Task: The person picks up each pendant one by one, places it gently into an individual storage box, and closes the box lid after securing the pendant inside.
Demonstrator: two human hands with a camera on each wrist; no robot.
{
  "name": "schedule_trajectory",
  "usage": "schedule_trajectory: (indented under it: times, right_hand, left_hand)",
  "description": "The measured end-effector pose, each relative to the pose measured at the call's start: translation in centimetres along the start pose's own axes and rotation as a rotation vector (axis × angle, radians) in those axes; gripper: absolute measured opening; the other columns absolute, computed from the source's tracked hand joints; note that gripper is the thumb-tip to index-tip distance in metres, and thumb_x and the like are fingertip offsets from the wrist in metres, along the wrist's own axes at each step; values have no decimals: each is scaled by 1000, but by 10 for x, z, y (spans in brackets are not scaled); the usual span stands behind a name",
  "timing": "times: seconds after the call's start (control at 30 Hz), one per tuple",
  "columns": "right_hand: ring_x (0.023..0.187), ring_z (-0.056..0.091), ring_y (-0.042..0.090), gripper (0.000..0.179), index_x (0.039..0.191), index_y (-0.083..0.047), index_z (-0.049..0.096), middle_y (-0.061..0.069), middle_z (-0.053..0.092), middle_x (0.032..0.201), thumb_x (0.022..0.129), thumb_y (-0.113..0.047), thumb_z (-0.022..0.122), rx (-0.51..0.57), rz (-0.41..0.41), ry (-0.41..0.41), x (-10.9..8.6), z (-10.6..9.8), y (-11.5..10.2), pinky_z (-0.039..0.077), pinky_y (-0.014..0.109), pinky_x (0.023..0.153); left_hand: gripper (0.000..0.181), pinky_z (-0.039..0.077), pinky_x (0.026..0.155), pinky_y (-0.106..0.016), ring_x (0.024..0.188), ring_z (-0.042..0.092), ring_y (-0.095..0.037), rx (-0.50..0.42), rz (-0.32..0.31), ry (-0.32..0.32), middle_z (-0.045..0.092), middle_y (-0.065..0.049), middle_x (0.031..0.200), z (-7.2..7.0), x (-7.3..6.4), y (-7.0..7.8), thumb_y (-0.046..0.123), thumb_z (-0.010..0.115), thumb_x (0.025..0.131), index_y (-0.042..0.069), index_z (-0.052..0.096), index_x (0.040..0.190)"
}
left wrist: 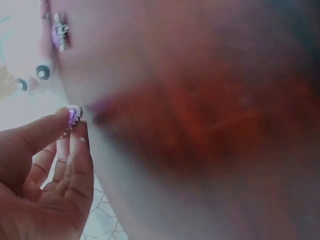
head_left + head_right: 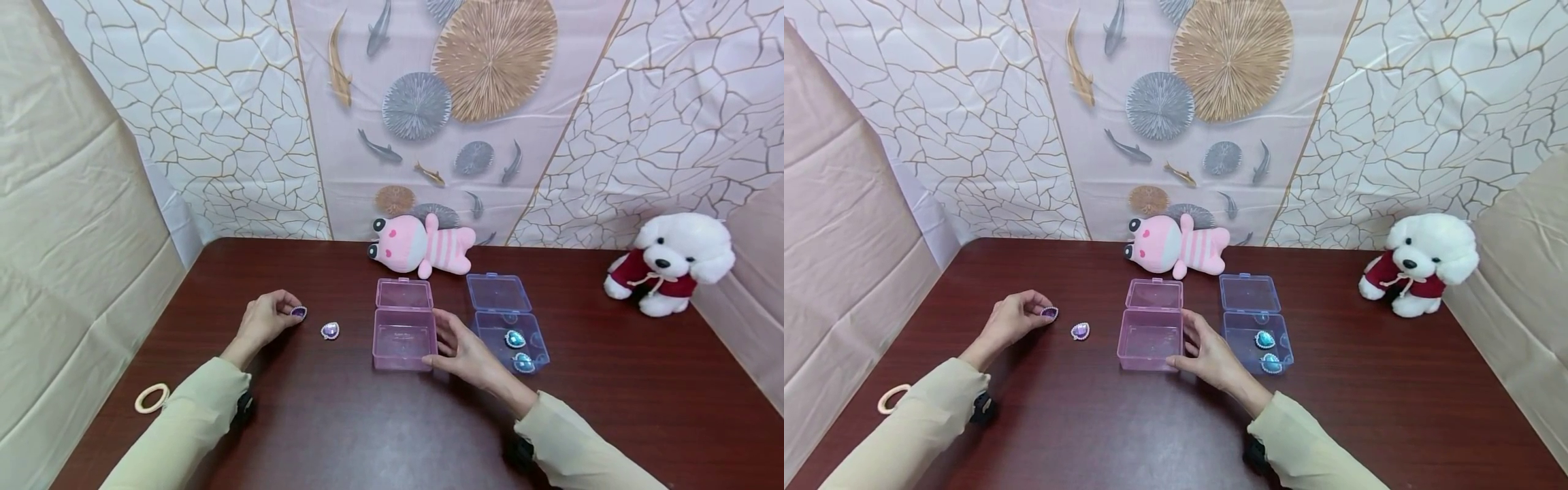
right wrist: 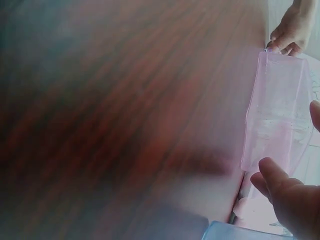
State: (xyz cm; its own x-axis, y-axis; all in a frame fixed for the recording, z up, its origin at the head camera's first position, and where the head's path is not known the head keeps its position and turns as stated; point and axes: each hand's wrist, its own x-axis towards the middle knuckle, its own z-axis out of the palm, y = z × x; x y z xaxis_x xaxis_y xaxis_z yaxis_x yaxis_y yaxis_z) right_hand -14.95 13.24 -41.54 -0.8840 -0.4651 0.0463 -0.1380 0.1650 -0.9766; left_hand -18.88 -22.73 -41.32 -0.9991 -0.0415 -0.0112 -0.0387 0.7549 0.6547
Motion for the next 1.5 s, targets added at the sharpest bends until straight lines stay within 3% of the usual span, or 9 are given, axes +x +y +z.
schedule_trajectory:
  times: [0.13,0.3,0.43,0.53,0.73,0.8,1.1,1.3,1.5]
  right_hand:
    - [132,35,44,77,140,8,25,32,35,140,78,5,71,1,-2,4,1,0,1,39,45,101]
    - [132,35,44,76,139,7,25,32,34,140,78,4,72,7,15,6,0,-1,1,39,47,100]
    - [131,35,45,76,139,8,25,33,34,140,79,4,71,14,23,2,1,-1,1,41,47,99]
    - [131,35,46,75,138,9,24,34,33,140,79,6,70,16,18,2,1,0,2,41,46,99]
    - [132,32,47,75,139,9,22,36,30,141,79,8,68,38,11,-7,2,1,2,40,47,99]
    - [132,32,46,76,139,8,22,35,30,141,79,8,68,50,15,-11,2,1,3,40,48,100]
    - [132,31,48,74,139,9,21,37,30,139,79,12,65,66,-12,-12,0,1,5,40,47,100]
    - [132,31,46,74,139,8,22,35,32,139,80,10,66,55,5,-4,-1,1,3,39,49,101]
    - [132,31,47,73,139,9,22,36,32,139,80,10,65,61,-2,-9,-1,1,3,39,49,101]
  left_hand:
    - [22,46,70,-24,75,59,-8,-169,4,-14,69,-3,83,-4,3,8,15,75,80,6,69,100]
    - [35,57,77,-33,74,64,-4,-565,26,-228,69,-6,88,1,5,38,4,68,85,-10,59,116]
    - [35,54,82,-42,75,67,-9,-654,59,-387,70,-11,90,15,3,74,-1,65,85,-12,57,117]
    - [30,55,80,-42,73,67,-11,-617,91,-467,70,-15,88,31,1,99,-2,68,82,-10,61,110]
    - [20,55,65,-23,68,64,-6,-301,204,-538,73,-8,82,60,4,129,8,76,78,3,72,96]
    - [17,54,62,-21,66,64,-6,-256,212,-574,73,-7,81,67,4,135,8,76,78,4,73,94]
    - [14,57,60,-25,57,63,-9,-319,135,-685,70,-16,75,88,-1,147,-9,69,77,-7,69,91]
    - [13,55,55,-21,55,63,-8,-119,238,-650,71,-10,70,94,-6,153,-8,71,72,0,72,82]
    - [13,43,50,-14,52,52,-3,56,340,-605,67,-4,63,100,-7,156,-7,71,69,4,72,77]
